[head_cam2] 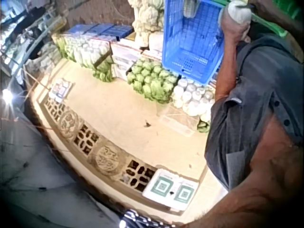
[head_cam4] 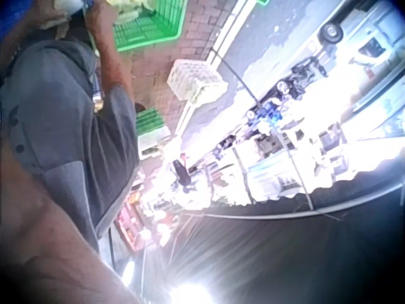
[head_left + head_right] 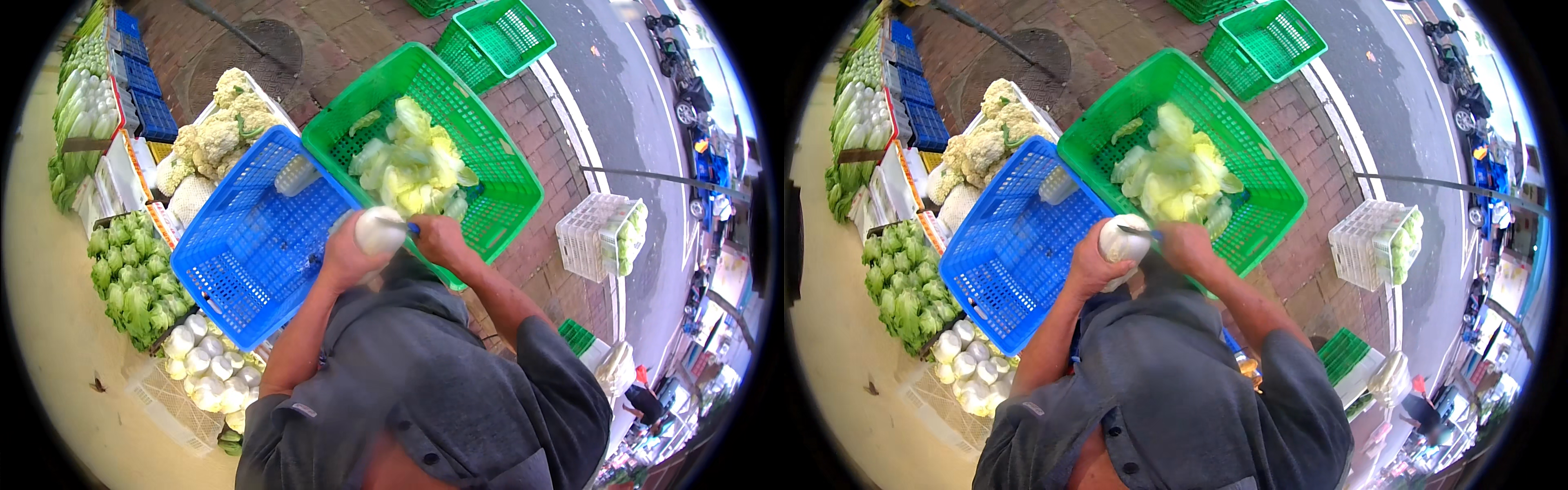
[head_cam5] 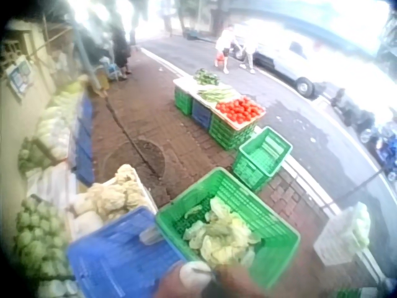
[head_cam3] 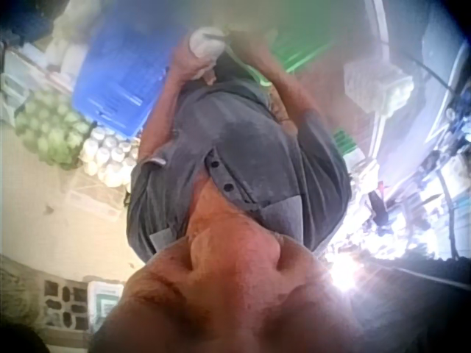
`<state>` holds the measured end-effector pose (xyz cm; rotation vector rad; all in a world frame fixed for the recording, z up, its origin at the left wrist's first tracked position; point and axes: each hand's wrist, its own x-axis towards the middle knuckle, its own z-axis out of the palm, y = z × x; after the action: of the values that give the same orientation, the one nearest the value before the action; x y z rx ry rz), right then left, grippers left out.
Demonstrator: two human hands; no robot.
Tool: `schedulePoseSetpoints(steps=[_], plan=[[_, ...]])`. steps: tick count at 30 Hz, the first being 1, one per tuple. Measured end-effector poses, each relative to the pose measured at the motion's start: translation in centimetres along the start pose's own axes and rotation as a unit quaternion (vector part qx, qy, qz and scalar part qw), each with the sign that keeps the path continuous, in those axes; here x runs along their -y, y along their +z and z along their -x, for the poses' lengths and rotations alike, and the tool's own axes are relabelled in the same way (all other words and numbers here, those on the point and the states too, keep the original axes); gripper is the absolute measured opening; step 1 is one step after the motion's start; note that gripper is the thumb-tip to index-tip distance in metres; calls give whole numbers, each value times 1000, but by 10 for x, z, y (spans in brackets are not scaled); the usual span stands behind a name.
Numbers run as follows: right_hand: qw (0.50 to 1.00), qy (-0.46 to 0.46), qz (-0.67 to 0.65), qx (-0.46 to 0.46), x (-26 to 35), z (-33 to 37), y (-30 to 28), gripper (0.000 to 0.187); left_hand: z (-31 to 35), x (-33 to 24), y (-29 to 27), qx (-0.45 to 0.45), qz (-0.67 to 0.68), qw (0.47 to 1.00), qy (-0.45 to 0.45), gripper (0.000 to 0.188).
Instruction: The person trims cabbages by cutting their bases with a knife and stripping outer leaves, then places the cabbages into plastic crates.
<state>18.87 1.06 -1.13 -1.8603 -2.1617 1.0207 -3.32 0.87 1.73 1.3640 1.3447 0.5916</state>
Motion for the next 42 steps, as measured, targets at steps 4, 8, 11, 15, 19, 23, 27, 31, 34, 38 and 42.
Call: schedulePoseSetpoints(steps=[4,8,11,15,19,23,27,31,34,38,42], plan=[[979,180,68,70,-65,5,25,18,1,-2,6,1,39,999,-1,76],[986,168,-8,17,-54,16,10,20,-7,-1,10,-4,23,1000,-4,79],[991,132,-19,22,-20,9,-7,20,-4,-1,2,-4,-12,1000,0,82],[993,42,-88,-62,-36,3,-4,19,3,0,-13,-9,64,998,11,83],[965,143,-218,-8,-90,-1,-4,23,24,21,-23,-81,124,989,22,85],[944,101,-293,108,1,-22,-15,42,76,32,-60,-116,123,985,-28,84],[899,-102,-286,316,109,-44,-4,72,120,52,-72,-102,71,992,-16,85],[828,-226,-207,470,209,-41,44,86,170,68,-96,-83,71,993,-49,80],[796,-256,-145,529,245,-32,89,89,215,78,-125,-48,84,989,-111,80],[764,-204,-189,581,272,-9,149,76,276,101,-139,-108,101,981,-129,76],[748,-153,-159,625,308,16,182,67,328,123,-154,-64,172,962,-205,82]])
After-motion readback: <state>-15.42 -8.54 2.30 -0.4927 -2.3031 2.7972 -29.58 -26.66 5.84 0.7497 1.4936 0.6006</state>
